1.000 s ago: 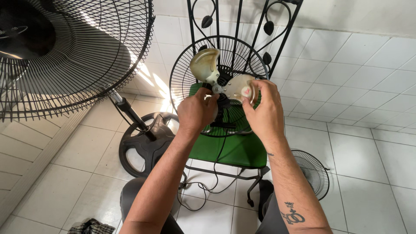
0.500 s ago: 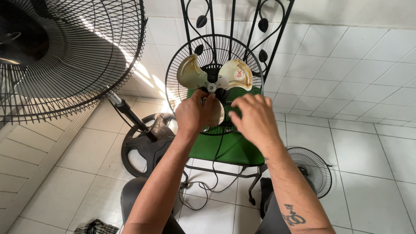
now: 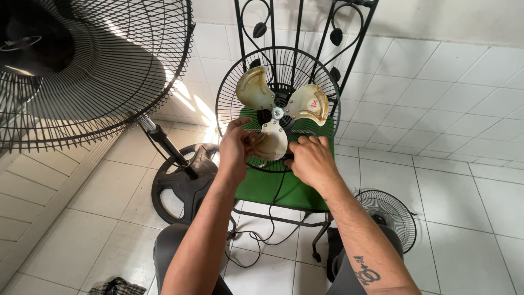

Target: The person disassembles a small electric fan by removing the front grille and fan blades using a screwdriver, then reassembles the fan by reattaching the grille and securing it with screws.

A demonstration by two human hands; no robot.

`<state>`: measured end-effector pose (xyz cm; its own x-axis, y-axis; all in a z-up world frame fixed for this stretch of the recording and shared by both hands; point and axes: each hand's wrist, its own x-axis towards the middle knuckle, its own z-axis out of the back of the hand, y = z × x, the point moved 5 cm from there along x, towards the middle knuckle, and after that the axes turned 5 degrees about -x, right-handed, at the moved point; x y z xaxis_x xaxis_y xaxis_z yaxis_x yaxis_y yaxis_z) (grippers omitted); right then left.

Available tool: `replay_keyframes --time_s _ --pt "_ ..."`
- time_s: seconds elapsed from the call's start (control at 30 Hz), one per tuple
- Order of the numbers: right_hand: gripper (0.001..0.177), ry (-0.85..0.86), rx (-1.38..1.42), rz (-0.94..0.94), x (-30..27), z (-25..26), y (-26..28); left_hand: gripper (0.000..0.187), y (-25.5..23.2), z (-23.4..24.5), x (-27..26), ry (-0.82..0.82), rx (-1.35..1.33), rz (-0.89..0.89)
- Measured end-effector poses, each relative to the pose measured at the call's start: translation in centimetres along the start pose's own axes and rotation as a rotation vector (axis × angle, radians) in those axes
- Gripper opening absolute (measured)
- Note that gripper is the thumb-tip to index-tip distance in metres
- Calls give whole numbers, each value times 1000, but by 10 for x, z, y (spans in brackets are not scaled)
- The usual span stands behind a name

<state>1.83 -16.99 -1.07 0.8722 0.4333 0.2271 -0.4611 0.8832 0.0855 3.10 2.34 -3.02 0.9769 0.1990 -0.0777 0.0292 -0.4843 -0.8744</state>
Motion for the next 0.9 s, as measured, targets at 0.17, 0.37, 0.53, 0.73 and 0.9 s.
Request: replay_keyframes --time_s 0.17,0.37,0.53,0.73,0.9 --pt "26 29 82 -48 -9 27 -17 44 4 16 -8 100 -247 99" --pt "24 -158 -36 -168 -40 94 -39 40 -6 11 -23 268 -447 116" --pt "24 -401 158 -231 -68 140 -41 47 -23 -4 -35 319 -671 92" --pt "24 -394 558 -44 -64 132 -9 52 -39 -18 -52 543 -805 28" --pt "27 -398 506 -105 -65 129 -8 45 -34 -10 -48 421 -636 -85"
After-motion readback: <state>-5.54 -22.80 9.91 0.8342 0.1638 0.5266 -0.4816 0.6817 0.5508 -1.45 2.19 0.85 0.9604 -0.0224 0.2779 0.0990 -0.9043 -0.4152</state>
